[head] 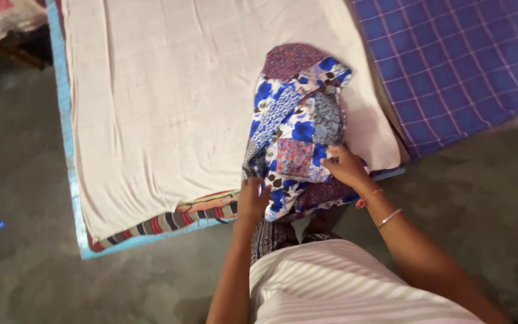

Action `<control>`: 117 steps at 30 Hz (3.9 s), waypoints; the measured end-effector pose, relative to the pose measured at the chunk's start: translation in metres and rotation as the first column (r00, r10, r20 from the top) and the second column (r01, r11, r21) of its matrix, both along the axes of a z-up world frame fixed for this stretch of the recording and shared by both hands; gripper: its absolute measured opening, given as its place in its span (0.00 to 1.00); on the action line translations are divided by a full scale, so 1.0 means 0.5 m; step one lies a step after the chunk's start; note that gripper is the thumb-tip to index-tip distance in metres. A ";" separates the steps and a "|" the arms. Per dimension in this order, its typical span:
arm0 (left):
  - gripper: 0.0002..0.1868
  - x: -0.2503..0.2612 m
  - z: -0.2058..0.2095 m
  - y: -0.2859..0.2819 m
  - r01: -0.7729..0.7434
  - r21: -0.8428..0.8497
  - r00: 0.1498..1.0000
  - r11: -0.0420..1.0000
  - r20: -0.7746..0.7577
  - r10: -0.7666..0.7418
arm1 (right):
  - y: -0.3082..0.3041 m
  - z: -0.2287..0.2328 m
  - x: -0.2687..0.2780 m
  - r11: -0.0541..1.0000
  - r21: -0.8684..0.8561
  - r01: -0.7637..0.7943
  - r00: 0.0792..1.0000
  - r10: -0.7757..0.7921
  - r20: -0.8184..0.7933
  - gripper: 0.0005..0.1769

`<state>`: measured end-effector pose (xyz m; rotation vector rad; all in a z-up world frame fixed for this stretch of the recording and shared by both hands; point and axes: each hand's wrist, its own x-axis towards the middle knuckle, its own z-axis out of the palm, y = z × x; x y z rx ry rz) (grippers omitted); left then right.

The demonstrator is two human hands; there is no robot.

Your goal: The person repeatedly lifts, shakes, and folds a large patterned quilt on a bed. The hands turn the quilt over multiple times and smooth it out, but the final folded state is not shown.

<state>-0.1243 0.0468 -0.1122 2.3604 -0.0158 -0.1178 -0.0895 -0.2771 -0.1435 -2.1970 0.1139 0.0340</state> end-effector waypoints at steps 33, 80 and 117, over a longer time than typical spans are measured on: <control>0.06 0.530 0.235 0.239 -0.229 -0.620 0.923 0.750 0.106 0.370 | -0.097 0.271 0.422 0.872 -0.422 0.246 0.963 -0.171 0.208 0.22; 0.15 0.238 -0.062 0.062 -0.303 -0.272 0.909 0.914 0.205 0.362 | 0.006 0.151 0.311 0.907 0.414 0.080 0.957 0.047 -0.288 0.22; 0.25 0.171 0.163 0.254 0.054 0.062 0.940 0.997 0.334 -0.072 | 0.159 0.040 0.130 0.978 -0.031 -0.207 0.914 0.182 -0.362 0.23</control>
